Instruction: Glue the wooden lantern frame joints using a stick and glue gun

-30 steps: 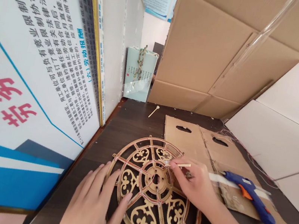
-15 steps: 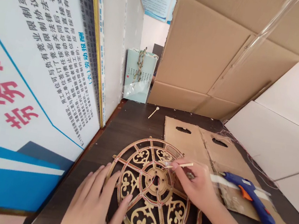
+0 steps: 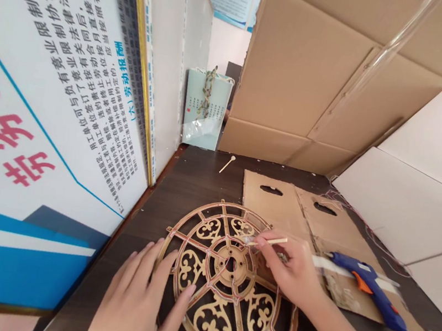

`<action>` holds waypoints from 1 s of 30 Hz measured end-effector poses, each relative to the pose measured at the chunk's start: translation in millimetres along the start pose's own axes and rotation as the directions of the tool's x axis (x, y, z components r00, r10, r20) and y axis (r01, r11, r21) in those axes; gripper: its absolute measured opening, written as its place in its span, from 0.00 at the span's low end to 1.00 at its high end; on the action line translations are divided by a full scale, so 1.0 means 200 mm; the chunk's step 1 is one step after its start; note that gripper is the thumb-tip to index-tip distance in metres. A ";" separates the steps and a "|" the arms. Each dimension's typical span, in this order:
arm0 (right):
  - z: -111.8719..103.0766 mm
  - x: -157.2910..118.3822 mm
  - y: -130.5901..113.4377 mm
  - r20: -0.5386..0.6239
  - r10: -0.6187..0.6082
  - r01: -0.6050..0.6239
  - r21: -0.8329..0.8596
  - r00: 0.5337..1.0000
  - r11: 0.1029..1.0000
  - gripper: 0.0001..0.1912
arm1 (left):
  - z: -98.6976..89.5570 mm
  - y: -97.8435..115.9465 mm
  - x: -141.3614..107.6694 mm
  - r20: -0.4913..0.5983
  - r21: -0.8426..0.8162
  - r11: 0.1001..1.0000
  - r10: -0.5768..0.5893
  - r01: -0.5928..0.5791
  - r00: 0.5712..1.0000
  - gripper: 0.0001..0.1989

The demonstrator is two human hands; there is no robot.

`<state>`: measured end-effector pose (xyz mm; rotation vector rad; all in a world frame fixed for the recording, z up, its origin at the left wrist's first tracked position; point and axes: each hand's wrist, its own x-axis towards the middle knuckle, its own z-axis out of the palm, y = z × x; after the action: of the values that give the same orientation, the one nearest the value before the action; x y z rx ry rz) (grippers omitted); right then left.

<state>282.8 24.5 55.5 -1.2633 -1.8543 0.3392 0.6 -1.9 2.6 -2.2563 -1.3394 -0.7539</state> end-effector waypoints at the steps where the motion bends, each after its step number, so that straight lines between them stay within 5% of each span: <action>1: 0.00 0.00 0.00 0.005 -0.001 0.001 -0.001 1.000 1.000 0.12 | -0.01 0.00 0.01 0.004 -0.003 1.000 0.005 -0.005 1.000 0.23; 30: 0.00 0.00 0.02 0.021 -0.011 0.011 0.017 1.000 1.000 0.11 | 0.00 0.01 -0.01 0.030 -0.058 0.996 -0.064 0.066 0.997 0.23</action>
<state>285.2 25.4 53.2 -1.2417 -1.8716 0.3625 1.1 -4.1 0.0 -2.2868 -1.4275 -0.7959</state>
